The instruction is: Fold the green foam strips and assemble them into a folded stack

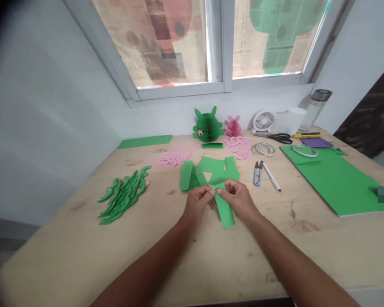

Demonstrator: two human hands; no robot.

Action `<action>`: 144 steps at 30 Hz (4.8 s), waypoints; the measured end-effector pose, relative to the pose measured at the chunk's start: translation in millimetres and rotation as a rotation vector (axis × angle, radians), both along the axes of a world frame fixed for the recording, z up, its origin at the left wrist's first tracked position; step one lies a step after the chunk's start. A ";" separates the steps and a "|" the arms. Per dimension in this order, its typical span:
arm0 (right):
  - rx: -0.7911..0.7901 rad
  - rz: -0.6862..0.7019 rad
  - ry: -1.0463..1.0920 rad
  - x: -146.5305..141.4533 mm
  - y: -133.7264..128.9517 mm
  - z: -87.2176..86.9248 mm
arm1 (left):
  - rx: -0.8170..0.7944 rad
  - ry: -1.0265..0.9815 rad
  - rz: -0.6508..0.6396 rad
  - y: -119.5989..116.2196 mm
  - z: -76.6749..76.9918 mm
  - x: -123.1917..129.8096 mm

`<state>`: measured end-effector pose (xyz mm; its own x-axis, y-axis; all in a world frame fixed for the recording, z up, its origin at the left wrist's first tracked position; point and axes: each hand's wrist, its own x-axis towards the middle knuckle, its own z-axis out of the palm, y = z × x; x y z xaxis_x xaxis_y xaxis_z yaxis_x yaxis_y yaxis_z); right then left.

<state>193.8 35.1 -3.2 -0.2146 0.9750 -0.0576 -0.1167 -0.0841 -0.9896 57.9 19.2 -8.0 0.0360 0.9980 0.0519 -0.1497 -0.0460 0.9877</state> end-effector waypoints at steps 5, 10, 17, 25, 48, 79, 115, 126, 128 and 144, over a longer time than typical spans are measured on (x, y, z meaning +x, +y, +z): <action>0.012 -0.010 -0.010 0.1 0.5 -1.7 | 0.009 0.036 -0.021 -1.0 3.5 -0.4; -0.031 -0.055 0.054 -0.8 0.6 -2.2 | 0.020 0.052 -0.038 -1.1 3.0 -0.7; -0.085 -0.084 0.152 -1.0 -1.6 4.0 | 0.030 0.051 -0.044 -1.2 0.6 -1.1; -0.072 -0.053 0.163 3.0 -1.4 5.0 | 0.017 0.048 -0.036 -1.0 -1.1 -2.5; -0.055 0.011 0.136 3.5 -1.4 7.1 | 0.051 0.052 0.009 -0.3 -3.4 -4.2; 0.023 -0.006 -0.028 7.8 4.3 4.3 | 0.080 0.063 0.030 0.7 -1.7 -5.4; 0.037 -0.017 0.003 2.5 -0.2 0.5 | 0.047 0.078 0.008 -0.3 0.1 -4.5; 0.032 -0.052 -0.036 2.0 1.1 0.5 | -0.029 -0.051 0.055 1.4 -3.2 -1.8; 0.033 -0.042 -0.031 1.7 1.6 0.4 | -0.017 -0.061 0.062 1.6 -2.7 -2.3; 0.063 0.016 -0.061 2.9 0.8 -1.6 | 0.013 -0.085 0.055 1.8 -3.2 -4.1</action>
<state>196.6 35.9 -4.8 -0.2282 0.9736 -0.0092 -0.0553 -0.0224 -0.9982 53.7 20.9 -11.2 -0.0241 0.9976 0.0650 -0.2298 -0.0689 0.9708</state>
